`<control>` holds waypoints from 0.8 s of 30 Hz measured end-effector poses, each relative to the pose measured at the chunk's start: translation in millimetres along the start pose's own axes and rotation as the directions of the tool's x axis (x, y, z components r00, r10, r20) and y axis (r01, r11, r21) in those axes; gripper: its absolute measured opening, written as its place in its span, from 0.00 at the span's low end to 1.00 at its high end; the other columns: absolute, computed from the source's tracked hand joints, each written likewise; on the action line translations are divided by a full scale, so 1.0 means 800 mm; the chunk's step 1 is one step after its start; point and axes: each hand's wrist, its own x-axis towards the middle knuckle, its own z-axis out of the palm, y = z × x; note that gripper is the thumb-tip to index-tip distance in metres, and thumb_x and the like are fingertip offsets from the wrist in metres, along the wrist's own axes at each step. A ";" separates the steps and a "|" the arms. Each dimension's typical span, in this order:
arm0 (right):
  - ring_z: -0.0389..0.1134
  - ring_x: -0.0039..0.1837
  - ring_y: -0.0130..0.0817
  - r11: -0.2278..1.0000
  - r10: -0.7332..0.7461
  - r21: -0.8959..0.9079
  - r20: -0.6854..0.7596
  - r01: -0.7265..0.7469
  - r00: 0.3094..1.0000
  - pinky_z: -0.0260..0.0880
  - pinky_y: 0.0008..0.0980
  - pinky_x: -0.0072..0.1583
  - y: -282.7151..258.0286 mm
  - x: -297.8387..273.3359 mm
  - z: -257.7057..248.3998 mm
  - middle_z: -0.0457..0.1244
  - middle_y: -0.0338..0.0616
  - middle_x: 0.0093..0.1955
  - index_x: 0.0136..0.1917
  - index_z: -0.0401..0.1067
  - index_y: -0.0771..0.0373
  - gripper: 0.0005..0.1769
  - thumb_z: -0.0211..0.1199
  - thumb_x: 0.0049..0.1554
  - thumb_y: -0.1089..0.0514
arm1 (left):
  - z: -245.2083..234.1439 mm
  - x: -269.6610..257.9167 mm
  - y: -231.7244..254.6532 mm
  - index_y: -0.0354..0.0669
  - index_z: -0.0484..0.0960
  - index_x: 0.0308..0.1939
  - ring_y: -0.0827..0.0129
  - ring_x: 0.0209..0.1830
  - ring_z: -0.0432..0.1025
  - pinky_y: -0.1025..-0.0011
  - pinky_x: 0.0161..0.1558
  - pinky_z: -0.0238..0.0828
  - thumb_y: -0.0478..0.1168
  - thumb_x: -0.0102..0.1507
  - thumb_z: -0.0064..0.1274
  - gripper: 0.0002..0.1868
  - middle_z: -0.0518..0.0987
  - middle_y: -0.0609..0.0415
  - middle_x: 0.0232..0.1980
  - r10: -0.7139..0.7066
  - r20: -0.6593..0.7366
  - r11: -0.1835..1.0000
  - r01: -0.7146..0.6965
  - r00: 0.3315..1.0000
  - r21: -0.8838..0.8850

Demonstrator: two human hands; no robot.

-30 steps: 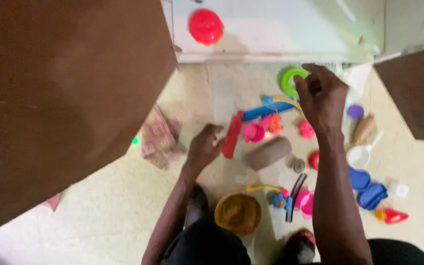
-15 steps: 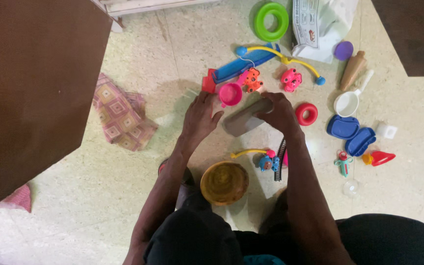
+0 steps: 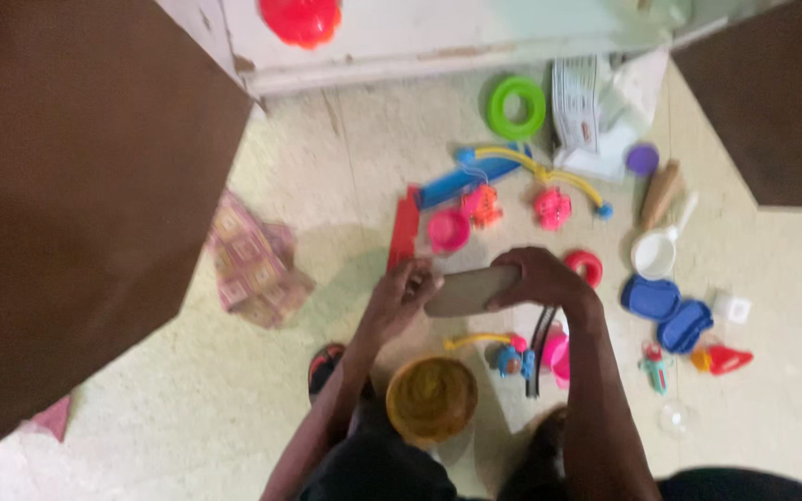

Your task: The person picks up toy items from the floor, including a toy cup, a small rolling pin, a blue container, a toy syringe, and a toy stethoscope, and places them into the shelves of a brown cabinet.

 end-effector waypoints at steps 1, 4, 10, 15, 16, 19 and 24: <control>0.74 0.53 0.40 0.993 0.067 0.095 0.014 -0.068 0.998 0.74 0.38 0.56 -0.025 -0.003 -0.013 0.73 0.46 0.49 0.55 0.78 0.59 0.38 0.86 0.32 0.50 | -0.006 -0.002 0.021 0.41 0.73 0.62 0.72 0.36 0.76 0.70 0.37 0.76 0.44 0.67 0.59 0.23 0.80 0.54 0.43 -0.052 0.009 0.993 0.053 0.999 -0.103; 0.72 0.58 0.36 0.922 -0.018 0.383 -0.125 0.065 0.992 0.74 0.36 0.59 -0.104 -0.010 -0.049 0.71 0.44 0.57 0.66 0.71 0.58 0.42 0.82 0.39 0.59 | -0.033 0.006 0.090 0.40 0.68 0.65 0.75 0.35 0.74 0.73 0.35 0.75 0.42 0.67 0.56 0.25 0.78 0.54 0.44 -0.002 -0.051 0.921 -0.018 0.999 -0.389; 0.72 0.66 0.37 0.851 -0.186 0.305 -0.587 0.428 0.788 0.77 0.36 0.62 -0.251 -0.059 -0.101 0.61 0.47 0.76 0.76 0.62 0.60 0.49 0.76 0.44 0.66 | -0.116 0.044 0.267 0.38 0.62 0.72 0.71 0.35 0.75 0.70 0.33 0.73 0.42 0.68 0.52 0.31 0.78 0.46 0.50 0.224 -0.333 0.861 -0.346 0.916 -0.372; 0.63 0.78 0.39 0.716 -0.507 -0.325 -0.850 0.617 0.141 0.71 0.38 0.73 -0.335 -0.069 -0.156 0.57 0.50 0.78 0.81 0.57 0.63 0.47 0.79 0.56 0.68 | -0.124 0.018 0.349 0.47 0.46 0.82 0.68 0.49 0.77 0.68 0.52 0.76 0.43 0.72 0.49 0.39 0.71 0.44 0.64 0.598 -0.397 0.551 -0.717 0.696 -0.427; 0.63 0.78 0.39 0.722 -0.528 -0.410 -0.847 0.557 0.060 0.72 0.38 0.74 -0.349 -0.057 -0.170 0.57 0.50 0.79 0.81 0.57 0.62 0.47 0.81 0.58 0.68 | -0.119 0.011 0.347 0.45 0.46 0.83 0.68 0.50 0.75 0.68 0.54 0.75 0.41 0.72 0.49 0.39 0.71 0.44 0.65 0.618 -0.428 0.539 -0.752 0.659 -0.378; 0.66 0.76 0.40 0.742 -0.583 -0.578 -0.806 0.341 -0.097 0.76 0.37 0.72 -0.391 -0.008 -0.220 0.60 0.50 0.77 0.81 0.56 0.60 0.47 0.84 0.59 0.63 | -0.104 0.006 0.324 0.38 0.53 0.79 0.69 0.47 0.73 0.68 0.53 0.73 0.36 0.70 0.50 0.35 0.71 0.43 0.63 0.496 -0.391 0.666 -0.629 0.775 -0.401; 0.68 0.71 0.50 0.670 -0.704 -0.717 -0.696 0.193 -0.143 0.71 0.47 0.71 -0.447 0.053 -0.249 0.65 0.56 0.71 0.75 0.57 0.64 0.44 0.84 0.59 0.52 | -0.087 -0.003 0.278 0.37 0.57 0.75 0.72 0.47 0.71 0.69 0.54 0.74 0.33 0.69 0.48 0.31 0.71 0.45 0.61 0.360 -0.336 0.760 -0.482 0.870 -0.436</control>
